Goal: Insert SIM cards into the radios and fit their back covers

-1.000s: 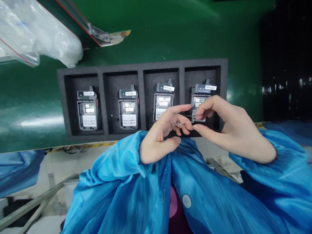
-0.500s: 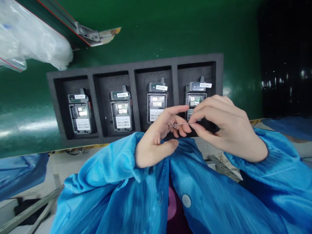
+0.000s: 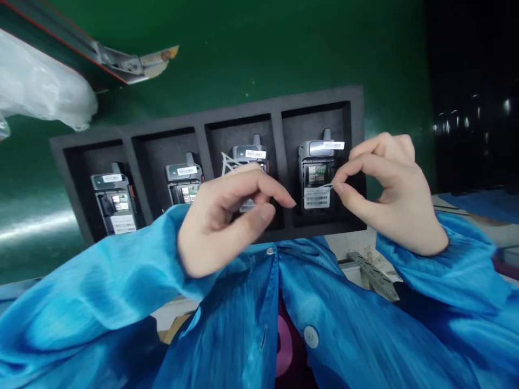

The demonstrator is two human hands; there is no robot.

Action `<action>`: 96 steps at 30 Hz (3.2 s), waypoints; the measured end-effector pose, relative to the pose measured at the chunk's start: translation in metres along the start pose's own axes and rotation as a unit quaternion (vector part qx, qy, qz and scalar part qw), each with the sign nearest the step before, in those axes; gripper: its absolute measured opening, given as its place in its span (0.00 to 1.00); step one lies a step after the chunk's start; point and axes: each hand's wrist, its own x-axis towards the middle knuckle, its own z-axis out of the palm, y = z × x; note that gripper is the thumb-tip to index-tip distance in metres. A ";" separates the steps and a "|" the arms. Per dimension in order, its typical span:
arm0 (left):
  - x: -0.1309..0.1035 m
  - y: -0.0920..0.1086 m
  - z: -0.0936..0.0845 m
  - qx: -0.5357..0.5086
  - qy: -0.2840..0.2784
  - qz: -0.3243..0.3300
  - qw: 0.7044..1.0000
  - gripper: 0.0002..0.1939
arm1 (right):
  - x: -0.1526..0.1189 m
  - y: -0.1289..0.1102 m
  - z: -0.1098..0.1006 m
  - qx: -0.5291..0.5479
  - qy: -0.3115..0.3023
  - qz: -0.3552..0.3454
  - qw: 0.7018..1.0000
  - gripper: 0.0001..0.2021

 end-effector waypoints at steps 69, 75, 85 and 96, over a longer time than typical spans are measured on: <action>0.044 -0.048 0.019 0.561 -0.094 0.215 0.794 0.39 | -0.016 0.023 0.001 -0.255 -0.059 -0.123 0.957 0.20; 0.033 -0.047 0.016 0.557 -0.100 0.272 0.779 0.36 | -0.026 0.029 -0.001 -0.238 -0.020 -0.187 0.953 0.18; 0.032 -0.042 0.024 0.553 -0.121 0.239 0.789 0.33 | -0.025 0.021 -0.005 -0.196 -0.048 -0.132 0.970 0.20; 0.033 -0.039 0.025 0.585 -0.097 0.198 0.781 0.37 | -0.019 0.020 0.006 -0.258 -0.062 -0.097 0.959 0.23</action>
